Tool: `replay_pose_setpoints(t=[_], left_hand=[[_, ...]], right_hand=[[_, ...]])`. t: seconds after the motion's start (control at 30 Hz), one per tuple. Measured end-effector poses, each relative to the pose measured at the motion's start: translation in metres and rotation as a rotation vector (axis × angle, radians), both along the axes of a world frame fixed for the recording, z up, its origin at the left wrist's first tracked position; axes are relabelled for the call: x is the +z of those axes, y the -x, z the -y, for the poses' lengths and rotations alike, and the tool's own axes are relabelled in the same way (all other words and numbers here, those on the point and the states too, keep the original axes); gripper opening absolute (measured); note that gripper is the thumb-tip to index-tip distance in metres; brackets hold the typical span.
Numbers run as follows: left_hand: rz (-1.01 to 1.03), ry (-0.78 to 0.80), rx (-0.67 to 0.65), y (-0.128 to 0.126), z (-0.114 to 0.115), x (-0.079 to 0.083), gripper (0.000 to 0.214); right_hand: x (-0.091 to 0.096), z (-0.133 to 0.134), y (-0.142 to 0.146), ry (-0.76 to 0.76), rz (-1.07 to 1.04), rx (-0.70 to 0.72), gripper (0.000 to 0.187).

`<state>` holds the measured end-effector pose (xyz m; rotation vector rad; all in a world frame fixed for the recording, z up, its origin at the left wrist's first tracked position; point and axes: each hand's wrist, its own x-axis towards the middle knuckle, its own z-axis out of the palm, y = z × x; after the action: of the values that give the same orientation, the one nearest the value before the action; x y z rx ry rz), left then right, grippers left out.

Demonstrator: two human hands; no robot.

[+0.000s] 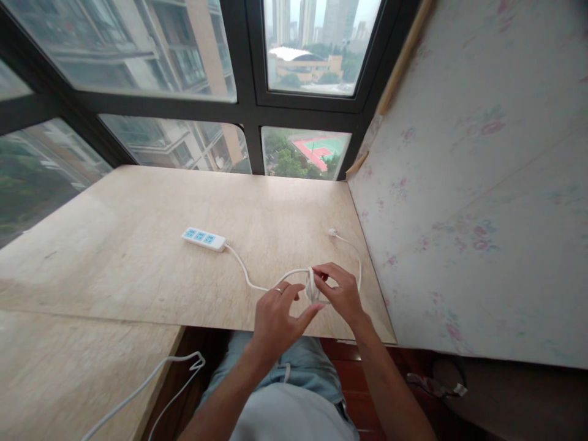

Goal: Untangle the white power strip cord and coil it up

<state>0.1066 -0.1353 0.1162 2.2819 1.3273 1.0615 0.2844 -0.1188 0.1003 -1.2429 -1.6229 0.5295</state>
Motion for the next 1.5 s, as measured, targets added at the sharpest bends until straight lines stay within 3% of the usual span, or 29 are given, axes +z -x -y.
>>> replay_pose_setpoints(t=[0.07, 0.17, 0.3, 0.57, 0.73, 0.93, 1.0, 1.1, 1.2, 1.33, 1.4, 1.5], left_hand=[[-0.046, 0.058, 0.046, -0.01, -0.001, -0.004, 0.035], [-0.05, 0.111, 0.096, -0.017, -0.008, -0.009, 0.022], [0.083, 0.206, 0.103, -0.013, -0.017, -0.009, 0.02], [0.497, 0.516, 0.16, -0.007, -0.024, -0.016, 0.031], [0.562, 0.549, 0.158, -0.014, -0.029, -0.022, 0.03], [0.426, 0.475, 0.136, -0.016, -0.034, -0.035, 0.032], [0.36, 0.43, 0.12, -0.017, -0.034, -0.039, 0.032], [0.314, 0.378, 0.107, -0.019, -0.033, -0.042, 0.028], [0.311, 0.365, 0.102, -0.021, -0.032, -0.043, 0.026], [0.341, 0.397, 0.112, -0.021, -0.032, -0.046, 0.029], [0.374, 0.436, 0.144, -0.018, -0.032, -0.048, 0.031], [0.465, 0.511, 0.225, -0.011, -0.033, -0.05, 0.033]], right_hand=[[0.003, -0.001, 0.001, -0.005, -0.003, -0.002, 0.013], [0.005, 0.0, -0.002, -0.008, 0.002, 0.003, 0.013], [-0.001, 0.002, -0.016, 0.039, -0.063, 0.002, 0.017], [-0.03, -0.001, -0.037, 0.208, -0.93, 0.011, 0.013], [-0.045, 0.004, -0.045, 0.357, -1.026, 0.039, 0.016], [-0.059, 0.013, -0.062, 0.521, -0.92, -0.001, 0.036], [-0.054, 0.01, -0.064, 0.456, -0.75, -0.073, 0.042], [-0.035, -0.001, -0.061, 0.193, -0.292, -0.151, 0.05], [-0.011, -0.018, -0.048, -0.004, 0.164, -0.009, 0.043], [0.004, -0.039, -0.031, 0.01, 0.526, 0.206, 0.017], [0.005, -0.044, -0.03, 0.013, 0.574, 0.243, 0.012], [0.003, -0.045, -0.037, -0.018, 0.423, 0.214, 0.013]])
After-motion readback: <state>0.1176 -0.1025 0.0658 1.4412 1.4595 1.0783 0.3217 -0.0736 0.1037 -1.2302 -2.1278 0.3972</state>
